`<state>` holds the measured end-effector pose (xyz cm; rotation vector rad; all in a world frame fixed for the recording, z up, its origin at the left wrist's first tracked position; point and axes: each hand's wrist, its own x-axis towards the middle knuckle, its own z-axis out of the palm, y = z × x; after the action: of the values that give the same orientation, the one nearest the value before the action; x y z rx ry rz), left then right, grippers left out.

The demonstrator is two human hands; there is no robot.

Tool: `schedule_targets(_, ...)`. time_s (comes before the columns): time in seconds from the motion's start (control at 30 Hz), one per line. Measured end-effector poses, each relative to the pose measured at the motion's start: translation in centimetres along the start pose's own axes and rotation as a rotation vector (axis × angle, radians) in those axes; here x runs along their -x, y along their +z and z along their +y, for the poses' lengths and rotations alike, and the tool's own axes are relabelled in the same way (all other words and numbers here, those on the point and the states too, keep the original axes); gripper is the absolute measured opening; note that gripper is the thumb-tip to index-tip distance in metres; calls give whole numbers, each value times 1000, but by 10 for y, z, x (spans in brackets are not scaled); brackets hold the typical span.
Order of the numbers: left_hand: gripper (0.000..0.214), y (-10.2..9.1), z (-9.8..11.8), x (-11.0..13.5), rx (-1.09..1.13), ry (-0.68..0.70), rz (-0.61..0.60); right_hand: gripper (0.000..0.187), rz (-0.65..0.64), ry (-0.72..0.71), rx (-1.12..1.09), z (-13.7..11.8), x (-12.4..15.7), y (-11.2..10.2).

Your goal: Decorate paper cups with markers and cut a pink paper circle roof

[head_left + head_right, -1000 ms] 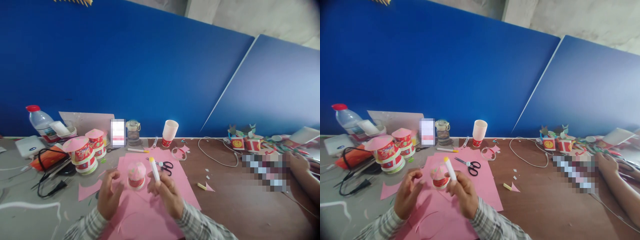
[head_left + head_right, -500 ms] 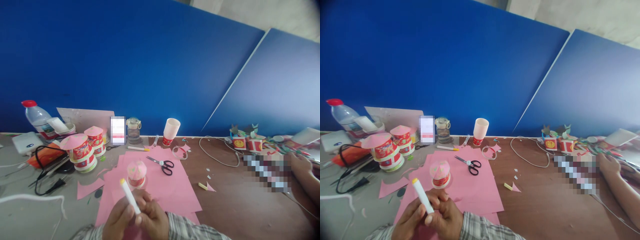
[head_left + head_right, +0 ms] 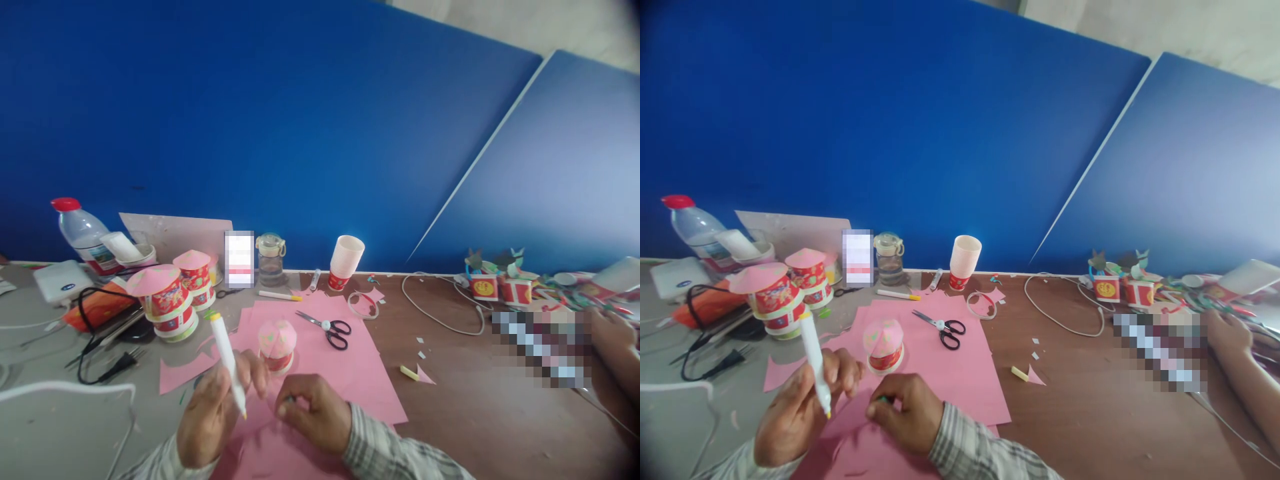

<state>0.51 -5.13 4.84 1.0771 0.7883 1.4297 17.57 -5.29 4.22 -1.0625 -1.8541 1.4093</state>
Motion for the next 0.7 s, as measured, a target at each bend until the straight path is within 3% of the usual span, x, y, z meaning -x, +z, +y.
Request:
schedule_targets(0.13, 33, 2, -1, 4, 8, -17, -197, 15, -63, 53, 573, 8, -11, -28)
schedule_targets(0.27, 30, 13, -5, 12, -12, -148, -462, 21, 41, 153, 709, 20, -21, -35)
schedule_targets(0.37, 29, 20, -7, 16, -44, -239, -565, 27, 103, 180, 726, 22, -25, -35)
schedule_targets(0.47, 29, 22, -12, 18, -90, -253, -600, 23, 73, 173, 678, 11, -19, -41)
schedule_targets(0.53, 30, 21, -15, 18, -116, -282, -626, 17, -41, 155, 563, 0, -11, -45)
schedule_targets(0.6, 32, 21, -16, 18, -149, -331, -656, 24, -208, 118, 246, -11, -2, -48)
schedule_targets(0.7, 35, 24, -14, 19, -218, -363, -720, 33, -307, 69, -205, -22, 7, -43)
